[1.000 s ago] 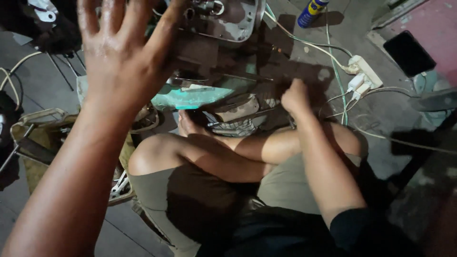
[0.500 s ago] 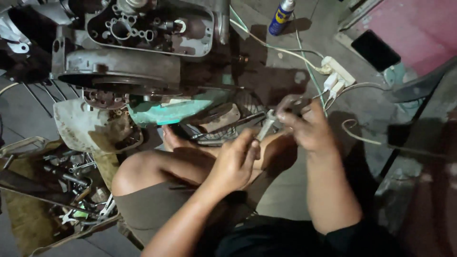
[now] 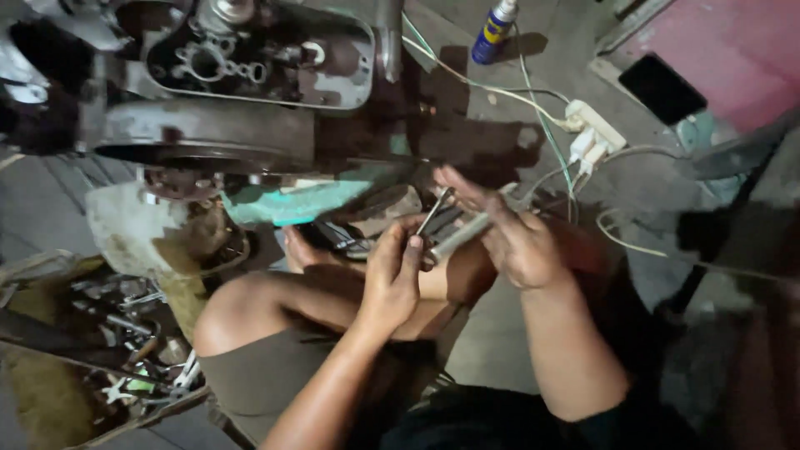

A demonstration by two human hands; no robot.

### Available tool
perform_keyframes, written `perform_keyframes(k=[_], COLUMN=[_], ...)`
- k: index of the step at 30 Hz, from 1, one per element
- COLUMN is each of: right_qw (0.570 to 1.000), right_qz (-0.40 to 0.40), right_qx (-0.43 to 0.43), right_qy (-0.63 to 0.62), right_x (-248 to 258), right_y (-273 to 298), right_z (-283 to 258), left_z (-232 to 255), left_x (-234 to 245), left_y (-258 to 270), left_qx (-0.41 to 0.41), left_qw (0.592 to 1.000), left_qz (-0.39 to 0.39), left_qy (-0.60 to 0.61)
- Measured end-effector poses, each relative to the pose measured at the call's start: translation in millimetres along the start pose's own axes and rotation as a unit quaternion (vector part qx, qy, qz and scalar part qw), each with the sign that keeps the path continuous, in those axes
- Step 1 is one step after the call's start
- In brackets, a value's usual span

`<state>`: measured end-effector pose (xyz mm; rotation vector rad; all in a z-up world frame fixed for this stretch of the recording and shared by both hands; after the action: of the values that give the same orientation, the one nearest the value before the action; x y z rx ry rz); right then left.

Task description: The person is repairing a disassembled engine block while sitting on the floor. They use a wrench to loosen and remove bolts, then use their hands to detach and reposition various engine components, including a metal cover and internal parts.

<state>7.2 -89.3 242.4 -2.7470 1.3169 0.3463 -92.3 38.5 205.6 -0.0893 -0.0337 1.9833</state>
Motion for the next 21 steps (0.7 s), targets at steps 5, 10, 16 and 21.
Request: perform_keyframes(k=[5,10,16,21], right_qw=[0.989,0.987,0.977,0.986], right_qz=[-0.053,-0.067,0.034,0.144], right_qx=[0.076,0.127,0.046,0.010], right_qy=[0.115,0.072,0.206,0.085], right_x=[-14.2,-15.5,-2.5,6.9], right_y=[-1.4,2.5,7.0,-3.4], right_z=[24.2,37.5,58.2,36.4], left_z=[-5.2,-44.0,-67.8,-42.7], left_x=[-13.1,-8.8,-3.6,13.4], left_y=[13.4,14.5,15.2,13.9], left_qx=[-0.038,0.054,0.036,0.100], left_qw=[0.994,0.986,0.976,0.988], left_qz=[-0.027,-0.013,-0.014,0.086], left_qy=[-0.095,0.155,0.213,0.080])
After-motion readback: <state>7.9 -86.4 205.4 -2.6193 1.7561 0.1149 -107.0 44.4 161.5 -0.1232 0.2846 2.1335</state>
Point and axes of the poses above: each hand's wrist, its own y-axis away from the middle knuckle, its own x-axis out of the back of the hand, z = x × y, the point moved 3 cm from there along -y, towards the middle knuckle, and after that the axes turned 1 degree about -z, right-handed, at the moved point
